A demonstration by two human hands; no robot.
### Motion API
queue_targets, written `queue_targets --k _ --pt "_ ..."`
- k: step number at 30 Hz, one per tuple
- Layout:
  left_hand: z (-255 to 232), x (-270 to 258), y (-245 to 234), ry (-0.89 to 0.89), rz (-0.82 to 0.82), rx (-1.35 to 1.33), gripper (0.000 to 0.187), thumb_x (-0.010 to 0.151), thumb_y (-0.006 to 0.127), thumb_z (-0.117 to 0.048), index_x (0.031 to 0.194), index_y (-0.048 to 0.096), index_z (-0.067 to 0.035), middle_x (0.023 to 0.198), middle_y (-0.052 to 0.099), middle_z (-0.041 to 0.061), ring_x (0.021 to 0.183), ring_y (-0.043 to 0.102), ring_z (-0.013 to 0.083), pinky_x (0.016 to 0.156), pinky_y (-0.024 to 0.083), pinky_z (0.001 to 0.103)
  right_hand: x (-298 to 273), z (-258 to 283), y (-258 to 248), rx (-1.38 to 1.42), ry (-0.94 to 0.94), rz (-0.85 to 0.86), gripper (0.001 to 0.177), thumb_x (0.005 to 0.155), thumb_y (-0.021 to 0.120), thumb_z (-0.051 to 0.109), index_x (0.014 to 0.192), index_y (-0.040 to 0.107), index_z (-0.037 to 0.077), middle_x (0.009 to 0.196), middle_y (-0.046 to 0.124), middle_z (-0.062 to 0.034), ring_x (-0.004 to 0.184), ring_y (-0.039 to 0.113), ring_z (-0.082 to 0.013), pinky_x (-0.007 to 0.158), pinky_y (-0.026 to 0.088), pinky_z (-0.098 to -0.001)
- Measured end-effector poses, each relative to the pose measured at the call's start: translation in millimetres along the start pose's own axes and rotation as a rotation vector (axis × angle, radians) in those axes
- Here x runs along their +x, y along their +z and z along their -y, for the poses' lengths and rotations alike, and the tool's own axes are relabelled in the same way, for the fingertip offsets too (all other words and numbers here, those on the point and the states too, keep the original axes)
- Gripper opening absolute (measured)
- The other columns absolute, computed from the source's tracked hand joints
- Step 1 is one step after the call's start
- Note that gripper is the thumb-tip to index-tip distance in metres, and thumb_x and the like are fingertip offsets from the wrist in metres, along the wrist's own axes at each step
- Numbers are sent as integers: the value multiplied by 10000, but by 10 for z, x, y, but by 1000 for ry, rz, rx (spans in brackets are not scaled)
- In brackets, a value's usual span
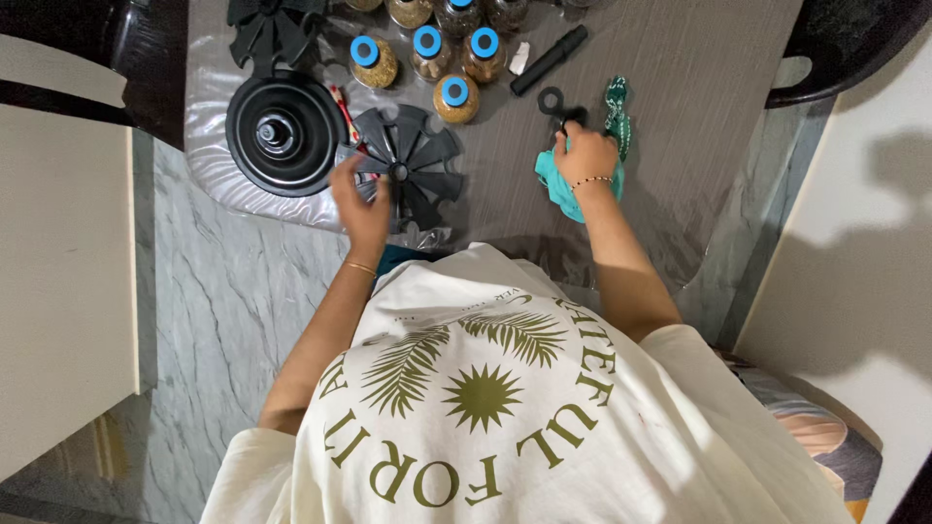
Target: The person wipes a disassembled black plastic fan blade assembly and its components with a green cloth on a table. They rotate the parts to wipe different sides and then reassemble the fan blade onto its central hub.
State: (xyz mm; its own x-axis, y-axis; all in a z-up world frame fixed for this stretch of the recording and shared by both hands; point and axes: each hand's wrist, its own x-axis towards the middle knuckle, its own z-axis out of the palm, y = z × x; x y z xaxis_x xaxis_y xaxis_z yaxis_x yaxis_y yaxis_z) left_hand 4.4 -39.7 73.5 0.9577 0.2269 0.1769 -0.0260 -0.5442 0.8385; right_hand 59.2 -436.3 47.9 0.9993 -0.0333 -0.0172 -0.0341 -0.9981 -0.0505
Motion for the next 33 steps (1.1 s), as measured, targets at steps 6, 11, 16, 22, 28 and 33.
queue_targets --k 6,11,16,22,28,33 --pt "-971 474 -204 365 521 -245 406 951 736 -68 1329 597 -20 1364 596 209 1258 565 388 1063 442 458 -238 378 -420 917 -222 265 352 980 738 335 1148 732 24 1058 762 -154 971 746 -261 834 562 -376" --pt "-1214 543 -172 502 740 -272 310 980 717 -82 1269 640 0 1293 646 165 1269 579 366 1090 439 472 -300 719 -1015 1173 -379 501 302 996 728 256 1175 724 13 1073 746 -73 1000 674 -123 876 534 -290" --pt "-1195 597 -267 305 745 -457 150 972 708 -78 1099 656 -18 1167 706 126 1132 651 300 1027 487 427 -252 932 -1389 1334 -68 283 176 1043 700 200 1057 695 25 987 688 28 937 601 -51 841 504 -237" --pt "-1236 589 -402 410 463 -193 189 900 765 -69 999 632 22 1037 658 162 1051 603 375 941 491 456 -253 1184 -1587 1502 354 -292 138 1040 692 184 1059 683 48 1004 671 23 939 588 -68 878 498 -245" --pt "-1337 491 -450 415 483 -117 258 755 694 8 1010 667 40 980 660 214 984 604 416 882 510 480 -627 1829 -1881 657 -485 -293 196 922 699 221 1079 687 103 1131 625 -212 1093 589 -351 980 450 -409" --pt "-1496 364 -566 438 489 -219 182 884 681 44 1066 679 32 989 699 187 964 658 387 880 539 444 -699 2011 -1559 1011 175 -21 277 1097 514 272 1306 533 91 1064 582 -210 970 563 -293 893 458 -390"
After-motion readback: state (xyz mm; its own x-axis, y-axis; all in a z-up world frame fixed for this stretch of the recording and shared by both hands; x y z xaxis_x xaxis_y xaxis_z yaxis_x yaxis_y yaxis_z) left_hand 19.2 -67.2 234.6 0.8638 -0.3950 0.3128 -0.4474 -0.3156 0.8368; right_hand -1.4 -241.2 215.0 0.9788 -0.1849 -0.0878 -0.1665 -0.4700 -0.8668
